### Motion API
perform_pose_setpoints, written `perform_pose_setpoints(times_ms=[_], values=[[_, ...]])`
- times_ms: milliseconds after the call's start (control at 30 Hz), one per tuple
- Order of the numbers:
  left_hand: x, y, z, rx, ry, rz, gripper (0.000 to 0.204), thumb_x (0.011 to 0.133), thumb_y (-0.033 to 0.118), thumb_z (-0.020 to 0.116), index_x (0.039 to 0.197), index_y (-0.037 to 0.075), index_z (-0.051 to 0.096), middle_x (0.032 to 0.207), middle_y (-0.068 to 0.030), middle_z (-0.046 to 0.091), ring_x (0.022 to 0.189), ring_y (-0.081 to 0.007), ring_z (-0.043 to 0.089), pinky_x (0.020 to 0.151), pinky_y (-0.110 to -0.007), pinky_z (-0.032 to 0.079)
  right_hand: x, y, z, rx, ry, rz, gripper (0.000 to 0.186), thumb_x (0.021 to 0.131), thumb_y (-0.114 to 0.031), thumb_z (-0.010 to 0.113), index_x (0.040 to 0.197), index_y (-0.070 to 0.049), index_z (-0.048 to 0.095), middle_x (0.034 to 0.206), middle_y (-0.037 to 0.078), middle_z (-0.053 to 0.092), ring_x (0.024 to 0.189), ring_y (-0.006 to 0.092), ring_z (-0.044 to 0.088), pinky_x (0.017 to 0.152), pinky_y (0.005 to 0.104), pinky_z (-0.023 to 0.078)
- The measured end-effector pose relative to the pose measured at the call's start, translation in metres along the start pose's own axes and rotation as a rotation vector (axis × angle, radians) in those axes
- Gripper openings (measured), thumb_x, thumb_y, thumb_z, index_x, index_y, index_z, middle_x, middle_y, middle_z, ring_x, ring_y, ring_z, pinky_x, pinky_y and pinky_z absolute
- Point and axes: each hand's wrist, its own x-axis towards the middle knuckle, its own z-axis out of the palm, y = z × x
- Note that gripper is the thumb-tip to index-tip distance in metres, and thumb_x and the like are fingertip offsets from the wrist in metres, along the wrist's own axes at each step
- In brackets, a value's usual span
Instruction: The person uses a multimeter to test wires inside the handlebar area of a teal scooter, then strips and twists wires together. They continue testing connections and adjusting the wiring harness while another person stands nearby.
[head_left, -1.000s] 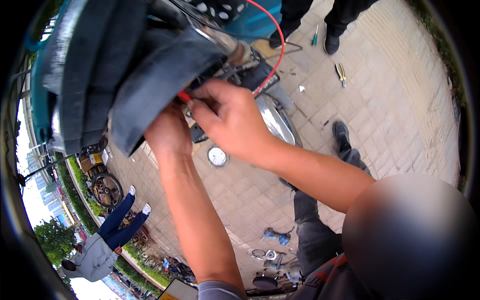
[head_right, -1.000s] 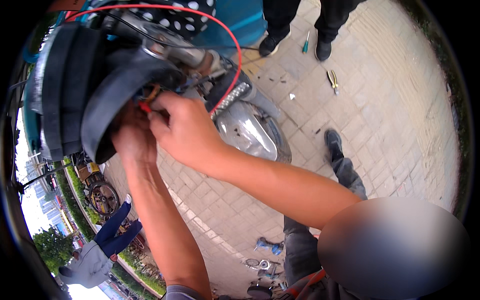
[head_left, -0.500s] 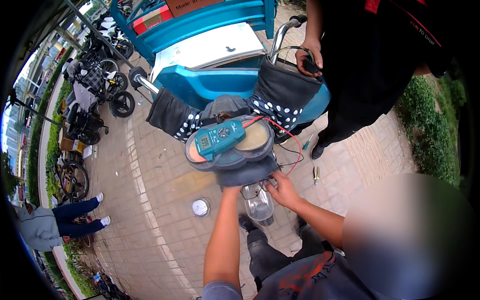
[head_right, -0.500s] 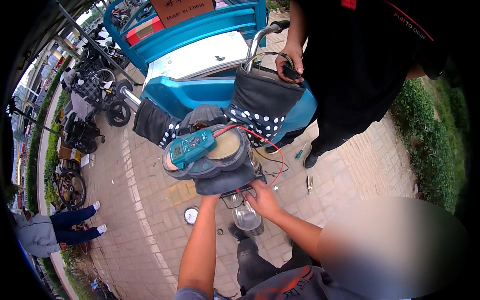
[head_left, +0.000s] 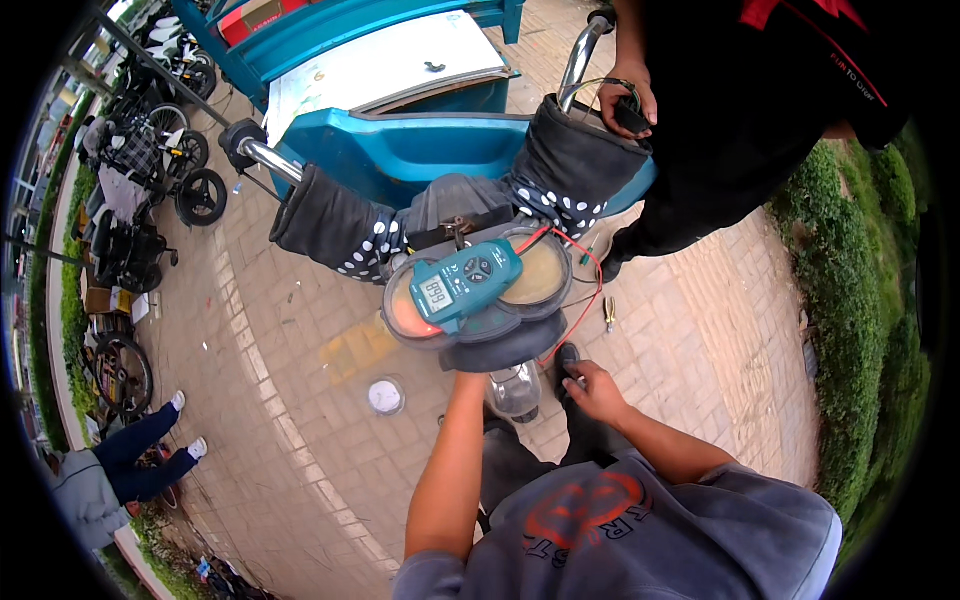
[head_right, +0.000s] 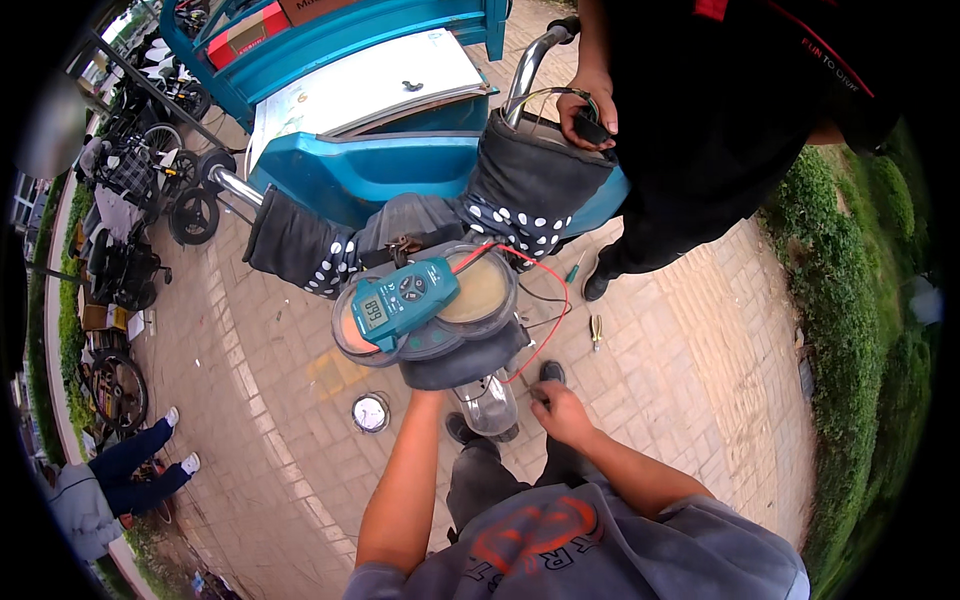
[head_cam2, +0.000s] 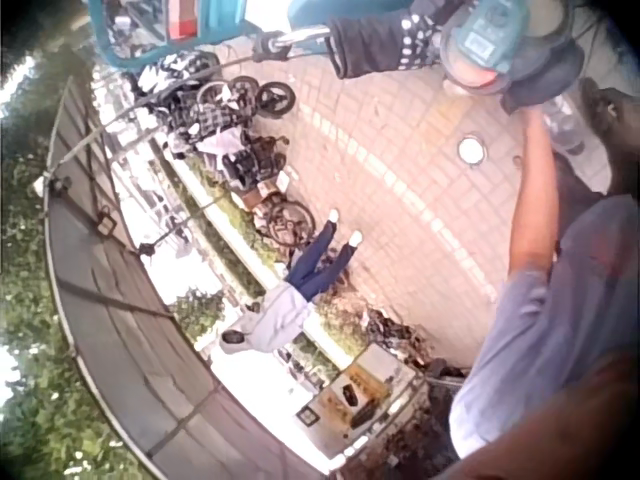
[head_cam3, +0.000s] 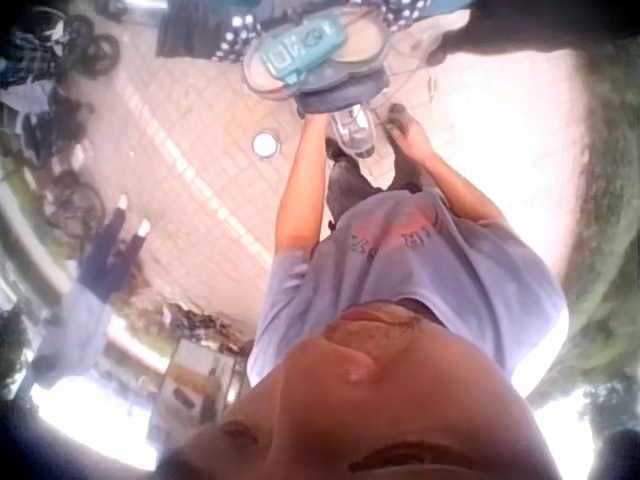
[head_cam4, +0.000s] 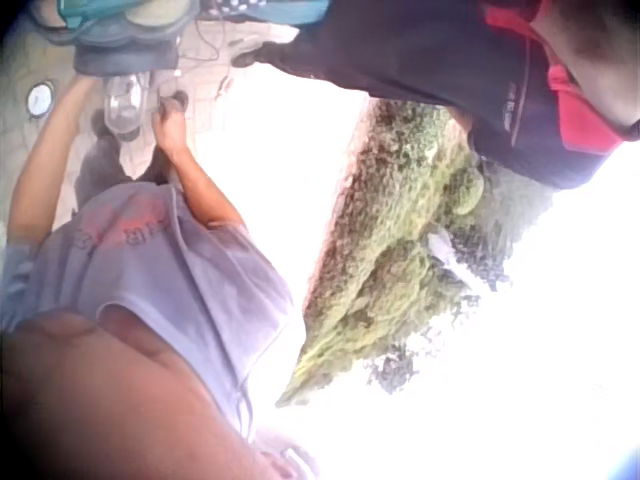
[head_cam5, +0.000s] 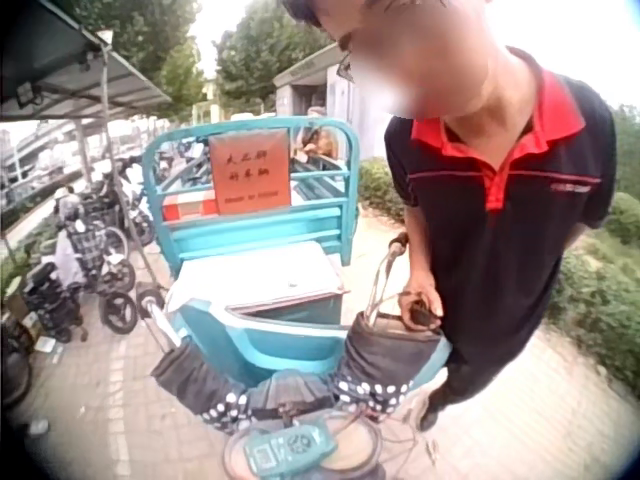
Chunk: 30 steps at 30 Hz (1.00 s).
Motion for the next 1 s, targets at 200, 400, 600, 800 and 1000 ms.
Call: perform_pose_setpoints(times_ms=[200,400,600,800,1000], values=[[0.000,-0.010,0.011,-0.090,0.042,-0.116,0.047,0.092,0.022,0.061,0.134,0.004,0.049,0.135,-0.0128,0.052,0.122,-0.0254,0.050,0.104,-0.037,0.040,0.063,-0.040,0.017,0.169,0.058,-0.305,0.029,0.086,-0.019,0.065,0.104,0.004,0.060,0.100,0.024,0.061,0.093,0.0424,0.059,0.082,0.0451,0.048],[0.031,0.056,-0.049,-1.304,0.196,-1.091,0.049,0.092,0.022,0.063,0.136,0.006,0.046,0.132,-0.0076,0.054,0.118,-0.0209,0.053,0.101,-0.036,0.043,0.089,-0.064,0.045,0.391,0.092,-0.241,0.018,0.080,-0.012,0.063,0.088,0.004,0.063,0.082,0.024,0.065,0.080,0.0430,0.063,0.072,0.0490,0.050],[0.020,0.019,-0.034,-0.594,0.015,-0.534,0.021,0.092,0.018,0.061,0.110,0.007,0.064,0.109,-0.0056,0.065,0.092,-0.0161,0.060,0.082,-0.029,0.049,0.092,-0.060,0.067,0.509,0.315,-0.298,0.021,0.084,-0.014,0.061,0.100,-0.002,0.065,0.087,0.022,0.067,0.082,0.0418,0.064,0.071,0.0494,0.052],[0.030,0.018,-0.036,-0.639,-0.120,-0.366,0.022,0.095,0.019,0.051,0.102,0.003,0.064,0.099,-0.0086,0.067,0.082,-0.0175,0.061,0.068,-0.029,0.048,0.078,-0.048,0.070,0.571,0.271,-0.107,0.021,0.088,-0.017,0.061,0.095,0.002,0.063,0.085,0.022,0.066,0.078,0.0405,0.063,0.068,0.0455,0.050],[0.031,0.032,-0.030,-0.687,-0.060,-0.342,0.023,0.098,0.021,0.053,0.113,0.006,0.061,0.096,-0.0078,0.066,0.077,-0.0163,0.057,0.072,-0.032,0.046,0.058,-0.019,0.073,0.906,0.108,-0.027,0.029,0.089,-0.022,0.063,0.096,0.006,0.061,0.079,0.021,0.066,0.073,0.0374,0.063,0.067,0.0417,0.048]])
